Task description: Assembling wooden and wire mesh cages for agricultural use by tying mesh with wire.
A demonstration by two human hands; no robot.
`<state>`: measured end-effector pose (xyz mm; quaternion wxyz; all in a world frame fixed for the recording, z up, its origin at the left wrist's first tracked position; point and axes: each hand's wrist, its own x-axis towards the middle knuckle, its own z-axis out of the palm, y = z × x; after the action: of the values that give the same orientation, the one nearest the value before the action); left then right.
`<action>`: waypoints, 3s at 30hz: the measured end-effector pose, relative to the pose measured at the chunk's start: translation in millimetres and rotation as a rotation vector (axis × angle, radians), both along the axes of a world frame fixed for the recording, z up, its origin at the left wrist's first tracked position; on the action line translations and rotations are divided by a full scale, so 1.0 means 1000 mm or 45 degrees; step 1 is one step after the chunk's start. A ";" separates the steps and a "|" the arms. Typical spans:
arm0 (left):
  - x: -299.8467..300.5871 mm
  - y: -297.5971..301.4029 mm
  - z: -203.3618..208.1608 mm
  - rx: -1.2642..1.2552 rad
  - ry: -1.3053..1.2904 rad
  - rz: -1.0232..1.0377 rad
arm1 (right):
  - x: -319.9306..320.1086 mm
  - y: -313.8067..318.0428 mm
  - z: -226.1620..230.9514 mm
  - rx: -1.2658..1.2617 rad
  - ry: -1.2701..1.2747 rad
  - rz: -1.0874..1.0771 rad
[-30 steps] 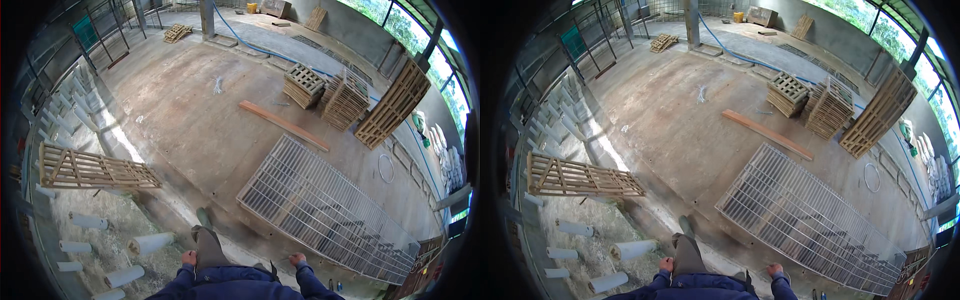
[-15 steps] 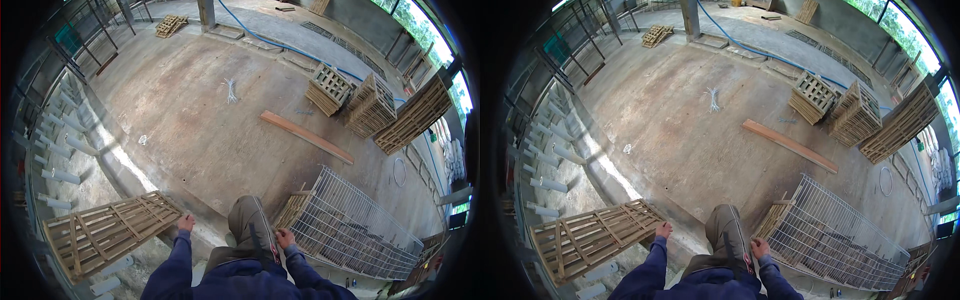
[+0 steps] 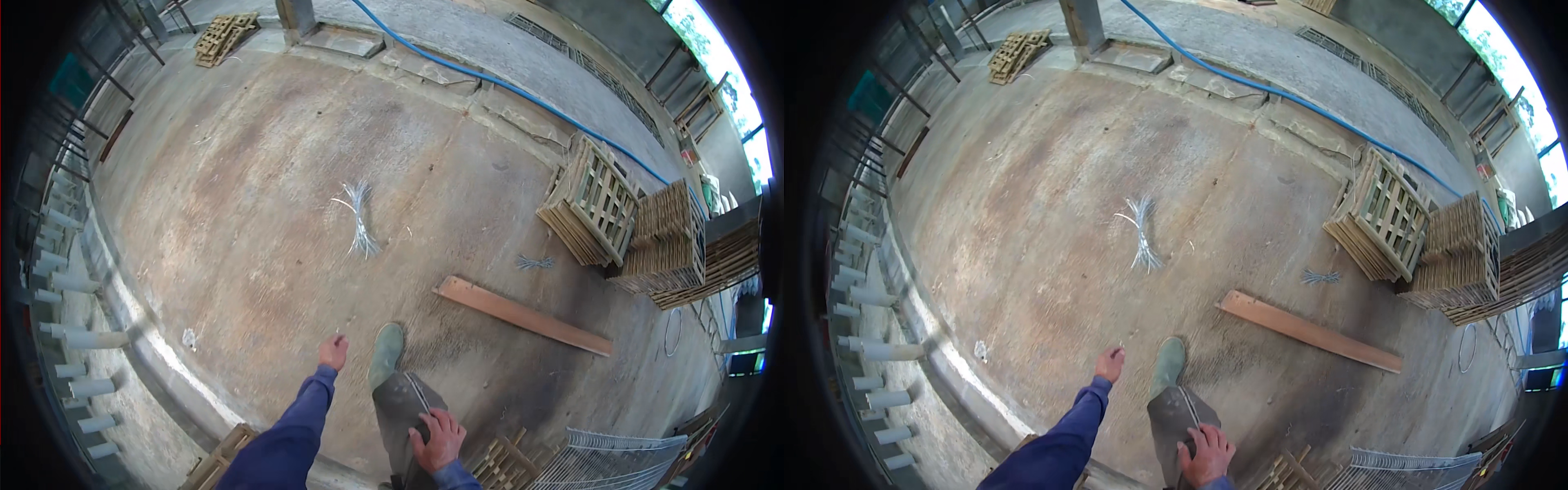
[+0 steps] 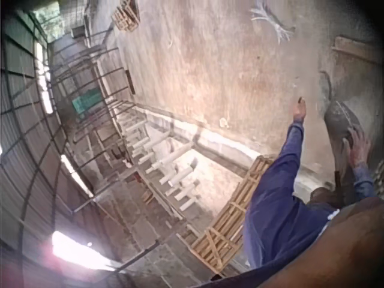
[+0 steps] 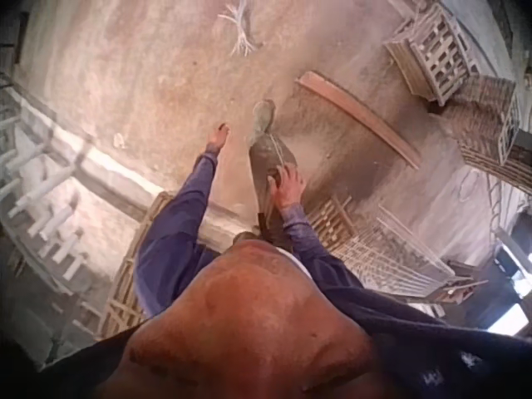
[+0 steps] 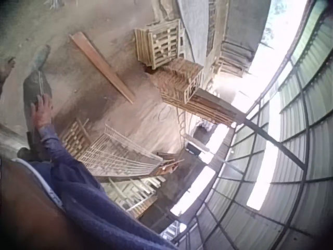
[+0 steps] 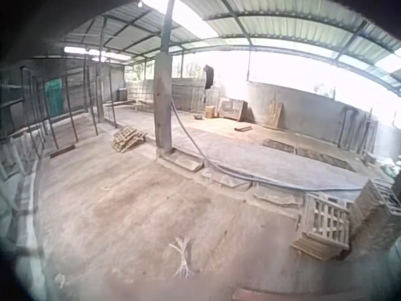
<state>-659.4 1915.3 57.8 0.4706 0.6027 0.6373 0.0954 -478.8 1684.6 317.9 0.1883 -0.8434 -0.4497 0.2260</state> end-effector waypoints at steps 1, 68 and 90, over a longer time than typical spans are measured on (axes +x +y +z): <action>0.046 0.056 -0.025 0.133 0.093 -0.063 | 0.011 0.030 0.006 -0.060 -0.023 -0.004; -0.001 -1.058 0.338 0.026 -0.105 -3.644 | -0.591 -0.857 0.044 1.289 0.430 -3.703; 0.014 -1.683 0.395 0.359 0.912 -3.372 | -0.655 -1.827 0.072 0.794 0.097 -3.453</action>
<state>-645.6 231.9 452.8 -0.0434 0.7873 -0.3362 -0.5150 -1133.5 -142.3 390.3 0.4482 -0.5334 0.6838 -0.2168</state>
